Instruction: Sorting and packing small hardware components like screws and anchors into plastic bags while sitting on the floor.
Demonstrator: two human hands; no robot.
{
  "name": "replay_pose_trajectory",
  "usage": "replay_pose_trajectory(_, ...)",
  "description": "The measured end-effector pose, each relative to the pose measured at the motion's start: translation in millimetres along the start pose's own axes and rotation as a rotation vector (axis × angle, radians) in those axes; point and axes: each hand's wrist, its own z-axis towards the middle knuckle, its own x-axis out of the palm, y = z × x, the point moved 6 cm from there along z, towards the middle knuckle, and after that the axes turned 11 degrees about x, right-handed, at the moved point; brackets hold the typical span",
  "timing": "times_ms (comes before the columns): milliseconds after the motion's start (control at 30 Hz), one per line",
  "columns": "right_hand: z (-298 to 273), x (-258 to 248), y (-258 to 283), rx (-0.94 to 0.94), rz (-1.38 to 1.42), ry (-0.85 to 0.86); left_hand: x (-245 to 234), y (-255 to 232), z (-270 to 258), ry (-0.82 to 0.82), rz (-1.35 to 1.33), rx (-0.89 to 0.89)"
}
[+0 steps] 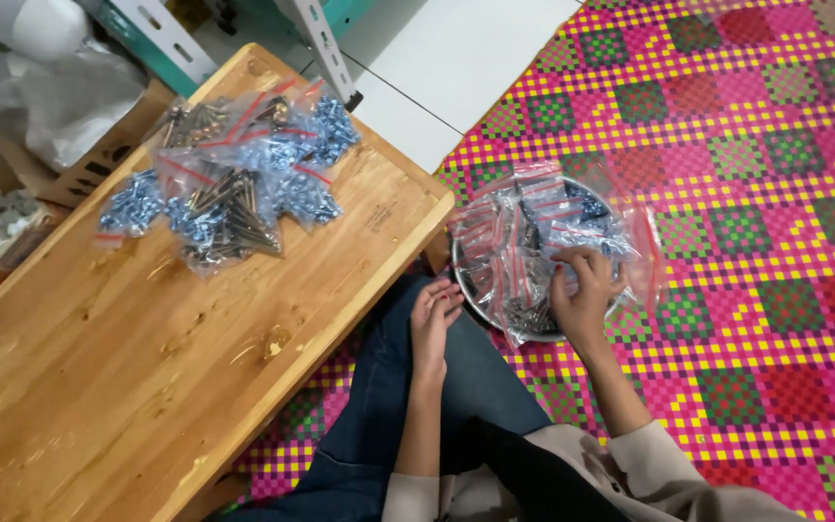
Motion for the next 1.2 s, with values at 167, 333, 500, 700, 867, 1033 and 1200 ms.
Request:
replay_pose_trajectory(167,-31,28,64,-0.069,0.132,0.178,-22,-9,-26,-0.058,0.01,-0.016)
replay_pose_trajectory(333,-70,58,100,-0.176,0.322,0.365,-50,-3,-43,-0.112,-0.006,-0.01)
replay_pose_trajectory(500,-105,80,123,-0.254,0.411,0.566,-74,11,-53,-0.094,-0.048,-0.029)
replay_pose_trajectory(700,-116,92,130,-0.283,0.314,0.61,-110,21,-74,-0.119,-0.029,-0.049)
replay_pose_trajectory(867,-115,91,147,-0.319,0.38,0.62,-143,-1,-99,-0.193,-0.01,-0.054)
replay_pose_trajectory(1033,-136,92,179,-0.358,0.432,0.717,-172,-22,-125,-0.289,-0.018,-0.053)
replay_pose_trajectory(1200,-183,88,215,-0.46,0.486,0.837,-200,-30,-150,-0.355,-0.041,-0.021)
